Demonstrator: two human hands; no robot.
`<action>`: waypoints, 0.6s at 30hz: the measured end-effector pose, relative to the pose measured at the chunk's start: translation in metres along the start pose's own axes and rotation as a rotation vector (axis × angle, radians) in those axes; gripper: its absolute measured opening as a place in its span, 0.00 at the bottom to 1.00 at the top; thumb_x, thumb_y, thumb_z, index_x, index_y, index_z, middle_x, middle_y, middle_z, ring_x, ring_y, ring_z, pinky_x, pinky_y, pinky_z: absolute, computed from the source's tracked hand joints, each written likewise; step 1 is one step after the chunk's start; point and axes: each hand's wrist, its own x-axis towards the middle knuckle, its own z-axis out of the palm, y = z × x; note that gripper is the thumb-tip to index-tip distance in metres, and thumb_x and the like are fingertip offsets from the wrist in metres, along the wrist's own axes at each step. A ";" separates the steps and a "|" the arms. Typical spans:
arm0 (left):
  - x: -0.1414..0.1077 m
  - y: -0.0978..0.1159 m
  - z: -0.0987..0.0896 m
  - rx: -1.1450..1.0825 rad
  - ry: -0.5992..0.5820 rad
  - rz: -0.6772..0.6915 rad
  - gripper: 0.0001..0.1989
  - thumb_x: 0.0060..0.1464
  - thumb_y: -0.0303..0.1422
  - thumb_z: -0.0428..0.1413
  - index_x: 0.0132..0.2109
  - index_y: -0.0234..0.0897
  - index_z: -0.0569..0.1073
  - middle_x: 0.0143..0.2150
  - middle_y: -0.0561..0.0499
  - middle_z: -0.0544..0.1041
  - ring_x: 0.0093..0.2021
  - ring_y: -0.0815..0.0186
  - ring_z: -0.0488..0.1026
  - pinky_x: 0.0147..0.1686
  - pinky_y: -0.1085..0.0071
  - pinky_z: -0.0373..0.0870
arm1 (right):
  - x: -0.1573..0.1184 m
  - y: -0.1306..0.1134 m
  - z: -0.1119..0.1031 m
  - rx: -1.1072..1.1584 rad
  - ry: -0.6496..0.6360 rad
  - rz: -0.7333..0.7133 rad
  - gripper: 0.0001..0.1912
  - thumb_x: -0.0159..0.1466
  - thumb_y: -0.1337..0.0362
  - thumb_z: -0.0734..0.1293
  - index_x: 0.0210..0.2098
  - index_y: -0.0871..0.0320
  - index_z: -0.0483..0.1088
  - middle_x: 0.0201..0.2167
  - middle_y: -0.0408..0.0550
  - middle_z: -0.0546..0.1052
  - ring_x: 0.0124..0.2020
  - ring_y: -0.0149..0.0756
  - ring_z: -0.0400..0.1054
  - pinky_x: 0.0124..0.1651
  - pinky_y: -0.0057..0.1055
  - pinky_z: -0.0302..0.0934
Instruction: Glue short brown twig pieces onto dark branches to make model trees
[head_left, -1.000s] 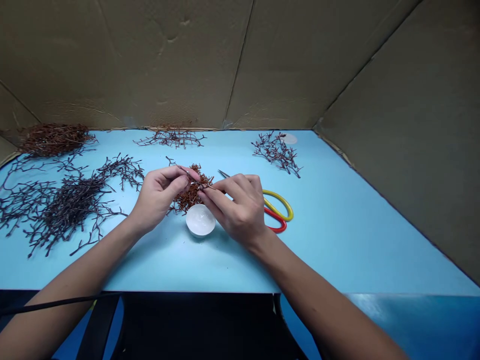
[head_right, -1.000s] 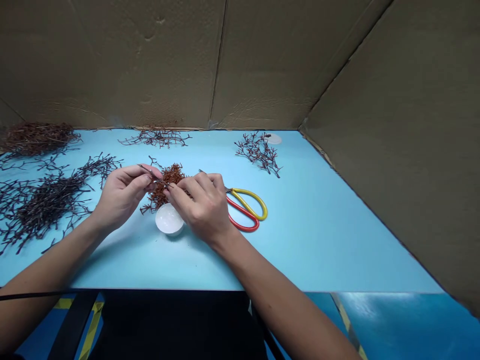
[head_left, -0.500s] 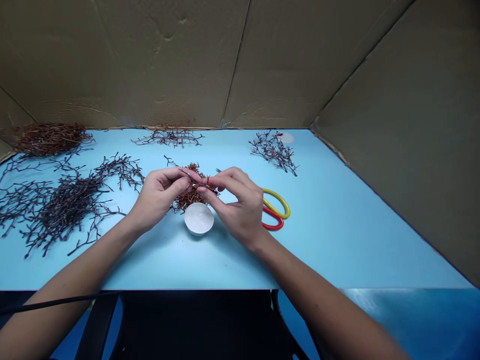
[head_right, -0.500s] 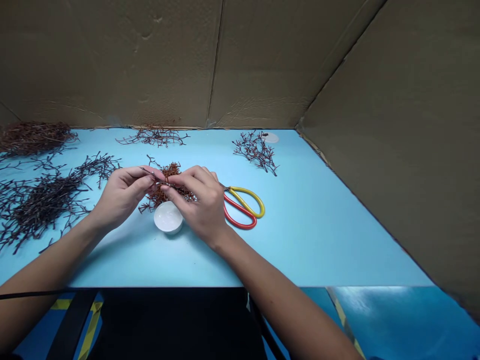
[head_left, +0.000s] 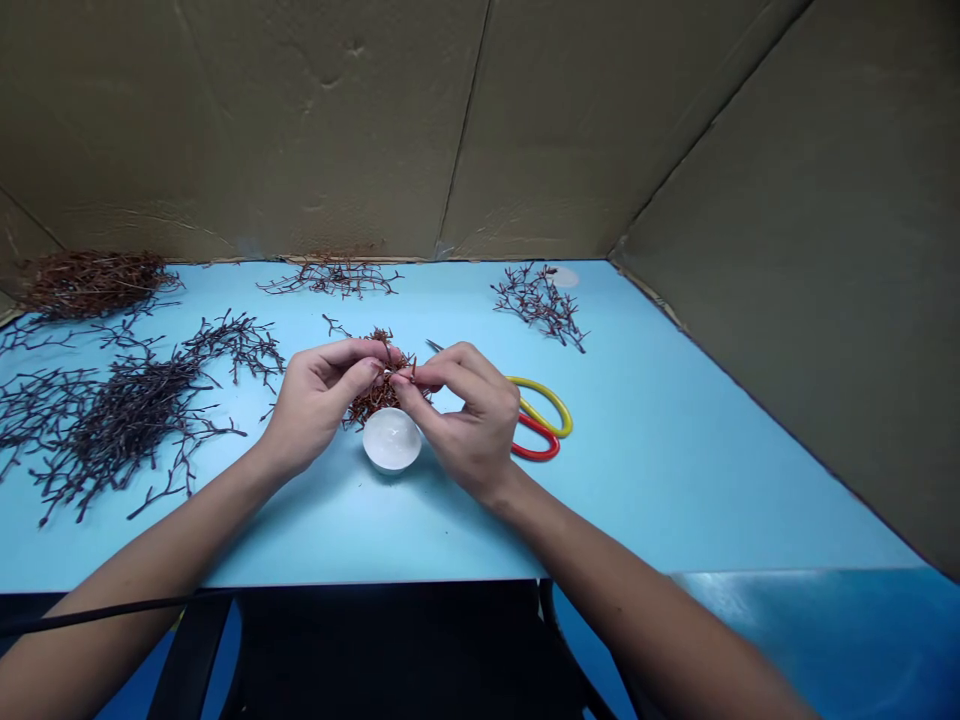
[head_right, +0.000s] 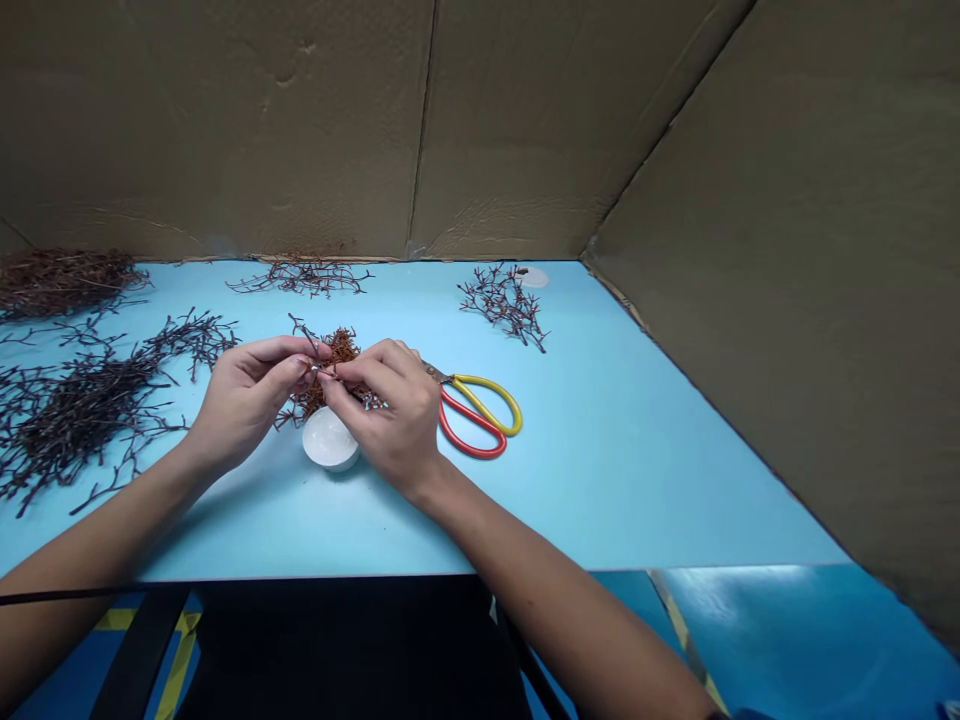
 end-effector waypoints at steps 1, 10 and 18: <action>-0.001 0.000 0.000 0.001 0.001 0.004 0.07 0.64 0.36 0.67 0.44 0.41 0.88 0.48 0.45 0.88 0.47 0.61 0.85 0.46 0.70 0.82 | 0.000 0.000 0.000 -0.004 0.009 -0.010 0.07 0.68 0.69 0.76 0.33 0.54 0.78 0.30 0.42 0.79 0.31 0.35 0.72 0.37 0.38 0.66; -0.001 0.004 0.000 0.071 0.010 0.033 0.09 0.62 0.39 0.68 0.42 0.38 0.87 0.45 0.44 0.88 0.45 0.58 0.85 0.47 0.65 0.83 | -0.001 -0.002 -0.003 -0.055 -0.017 -0.016 0.06 0.68 0.67 0.75 0.33 0.52 0.80 0.30 0.44 0.81 0.30 0.37 0.72 0.37 0.40 0.67; -0.001 0.005 0.003 0.077 0.025 0.051 0.10 0.62 0.40 0.69 0.41 0.38 0.87 0.43 0.45 0.88 0.45 0.59 0.84 0.46 0.66 0.82 | 0.000 0.000 -0.003 -0.064 -0.026 -0.050 0.06 0.68 0.67 0.75 0.33 0.52 0.79 0.30 0.44 0.81 0.31 0.38 0.72 0.37 0.40 0.67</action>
